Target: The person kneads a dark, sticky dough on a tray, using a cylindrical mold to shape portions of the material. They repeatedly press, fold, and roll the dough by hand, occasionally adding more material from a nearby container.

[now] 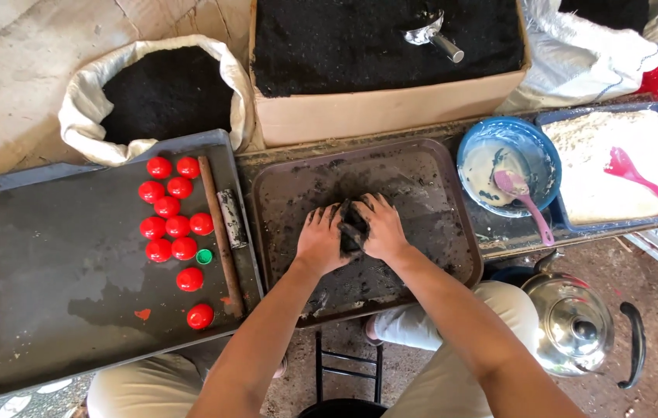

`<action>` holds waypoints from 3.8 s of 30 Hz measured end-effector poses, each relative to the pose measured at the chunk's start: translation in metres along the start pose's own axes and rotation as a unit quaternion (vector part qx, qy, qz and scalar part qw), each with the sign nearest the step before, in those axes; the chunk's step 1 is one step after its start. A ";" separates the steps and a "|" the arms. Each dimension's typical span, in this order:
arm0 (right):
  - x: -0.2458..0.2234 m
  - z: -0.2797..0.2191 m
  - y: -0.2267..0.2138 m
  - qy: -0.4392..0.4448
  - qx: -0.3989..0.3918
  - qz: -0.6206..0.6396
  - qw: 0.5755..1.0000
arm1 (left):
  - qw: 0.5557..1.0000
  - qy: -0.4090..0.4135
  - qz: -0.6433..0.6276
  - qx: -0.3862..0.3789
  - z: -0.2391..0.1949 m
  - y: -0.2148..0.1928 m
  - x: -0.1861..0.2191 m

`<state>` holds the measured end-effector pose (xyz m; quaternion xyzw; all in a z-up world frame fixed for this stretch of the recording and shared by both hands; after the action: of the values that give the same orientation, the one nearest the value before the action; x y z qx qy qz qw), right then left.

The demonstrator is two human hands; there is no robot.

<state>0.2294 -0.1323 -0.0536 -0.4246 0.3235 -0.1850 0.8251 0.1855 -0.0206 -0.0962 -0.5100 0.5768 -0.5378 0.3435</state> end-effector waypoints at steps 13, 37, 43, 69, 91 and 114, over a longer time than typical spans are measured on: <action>0.018 0.024 0.001 0.025 0.154 0.113 0.981 | 0.958 0.089 -0.004 0.274 0.013 0.030 -0.009; -0.020 0.038 -0.089 0.070 0.202 0.205 0.955 | 0.891 -0.135 -0.258 0.348 -0.005 -0.089 -0.032; -0.033 0.026 -0.089 0.035 0.079 0.209 0.974 | 0.919 -0.074 -0.347 0.169 -0.045 -0.126 -0.013; -0.029 0.016 -0.035 0.033 0.078 0.056 0.995 | 0.946 -0.008 -0.189 0.262 -0.038 -0.082 0.013; 0.006 0.014 -0.014 0.069 0.153 0.078 0.983 | 0.998 -0.022 -0.020 -0.048 -0.002 0.027 -0.032; 0.002 -0.025 -0.059 0.286 -0.070 0.160 0.942 | 0.970 -0.090 -0.218 -0.056 -0.056 -0.076 -0.020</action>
<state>0.2114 -0.1820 -0.0168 -0.3530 0.6218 -0.1407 0.6848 0.1539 0.0210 -0.0152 -0.6882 0.4477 -0.5183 0.2394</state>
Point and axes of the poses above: each hand's wrist, its own z-axis towards the middle knuckle, its own y-axis out of the palm, x = y × z, the point moved 8 cm from there along z, towards the middle knuckle, and after that the axes turned 2 degrees about x, right-handed, at the moved point
